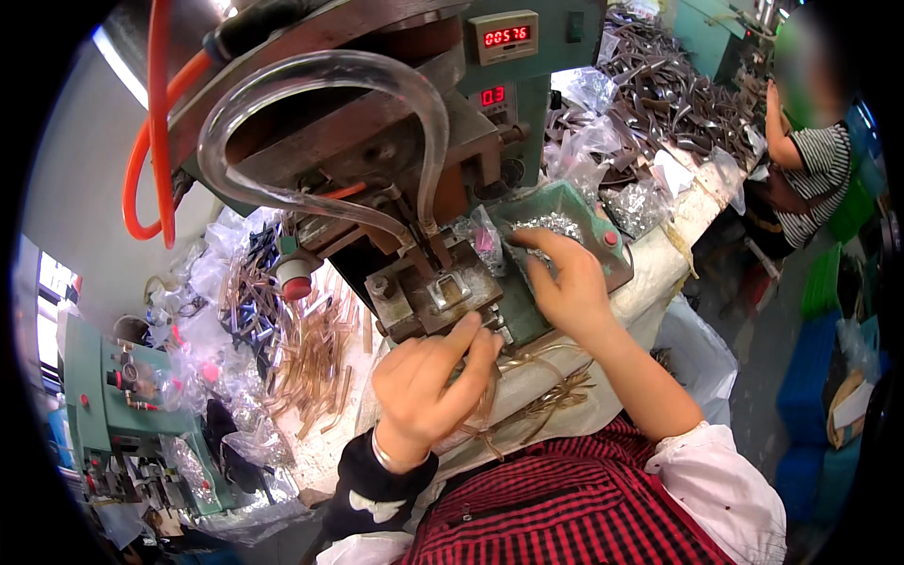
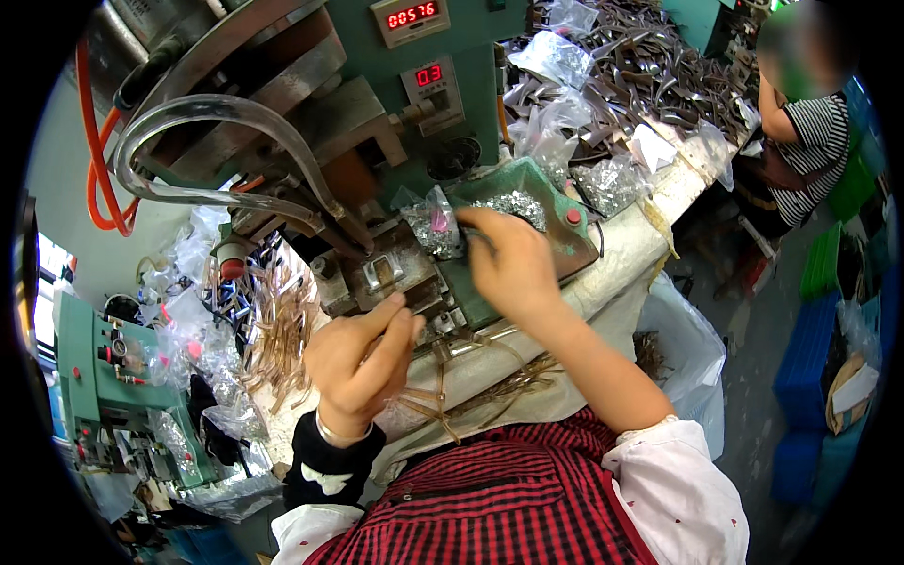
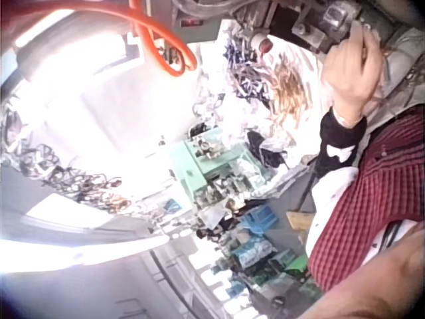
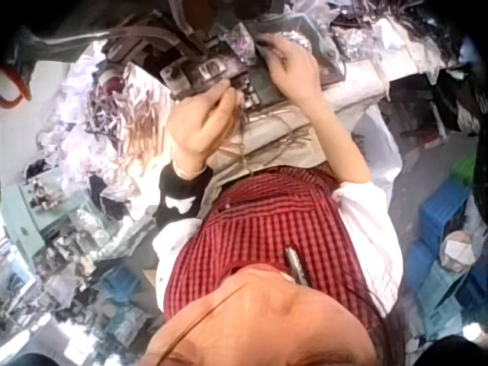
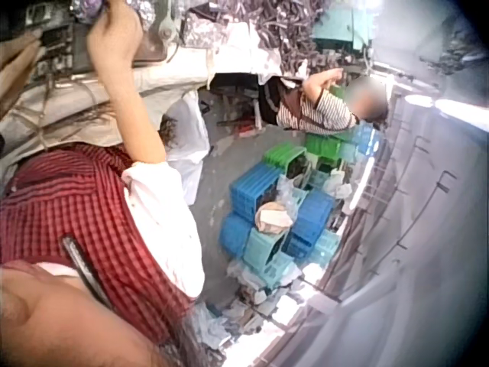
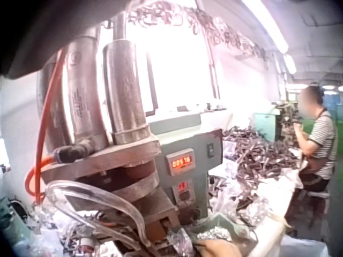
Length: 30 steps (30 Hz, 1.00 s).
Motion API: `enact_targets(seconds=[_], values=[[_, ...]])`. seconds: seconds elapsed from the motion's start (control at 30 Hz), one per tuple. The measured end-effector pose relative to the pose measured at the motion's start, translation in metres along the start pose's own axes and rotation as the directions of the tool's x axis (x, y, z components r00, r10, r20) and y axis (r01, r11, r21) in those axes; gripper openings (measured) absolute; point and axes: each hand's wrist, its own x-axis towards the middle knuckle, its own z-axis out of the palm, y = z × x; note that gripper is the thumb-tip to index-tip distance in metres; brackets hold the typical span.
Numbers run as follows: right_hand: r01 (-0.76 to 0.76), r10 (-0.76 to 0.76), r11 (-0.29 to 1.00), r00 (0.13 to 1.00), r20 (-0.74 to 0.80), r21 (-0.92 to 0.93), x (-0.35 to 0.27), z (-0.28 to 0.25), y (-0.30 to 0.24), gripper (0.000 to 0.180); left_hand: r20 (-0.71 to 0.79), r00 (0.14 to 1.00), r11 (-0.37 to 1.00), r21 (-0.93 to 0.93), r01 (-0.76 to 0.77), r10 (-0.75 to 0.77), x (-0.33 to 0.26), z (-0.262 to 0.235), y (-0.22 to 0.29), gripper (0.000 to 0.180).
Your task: The person repeatedly picks small metal components from a tray and places them into a press machine, then removes the processed parts and sets them aside. The cycle of loading, pressing, and unloading continues throughout the clip.
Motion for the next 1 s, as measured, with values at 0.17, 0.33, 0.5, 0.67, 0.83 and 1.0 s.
enact_targets(seconds=[0.17,0.33,0.5,0.67,0.83,1.0], values=[[-0.047,0.050,0.998,0.998,0.048,-0.051,-0.026,-0.022,0.052,0.020,0.030,0.995,0.993,-0.085,-0.087,0.090,-0.007,0.012,-0.012,0.028],[-0.172,0.175,0.985,0.971,-0.164,0.037,-0.003,-0.033,0.076,0.017,0.006,0.997,0.996,-0.058,-0.070,0.070,-0.012,0.010,-0.011,0.030],[-0.102,0.099,0.923,0.995,-0.027,-0.370,-0.030,-0.028,0.066,0.012,0.000,1.000,0.999,-0.048,0.000,0.000,-0.016,0.013,-0.005,0.030],[0.042,-0.055,0.858,0.998,-0.011,-0.513,-0.025,-0.015,0.079,0.013,0.052,0.936,0.927,-0.131,0.353,-0.349,-0.025,-0.018,0.010,0.027],[-0.259,0.253,0.936,0.966,-0.055,-0.240,-0.038,-0.024,0.075,0.007,-0.119,0.703,0.642,0.325,0.695,-0.701,-0.091,-0.104,-0.034,0.013],[-0.051,0.048,0.998,0.992,-0.120,-0.024,-0.026,-0.005,0.067,0.015,0.230,0.599,0.582,0.642,0.500,-0.767,-0.173,-0.095,-0.051,0.008]])
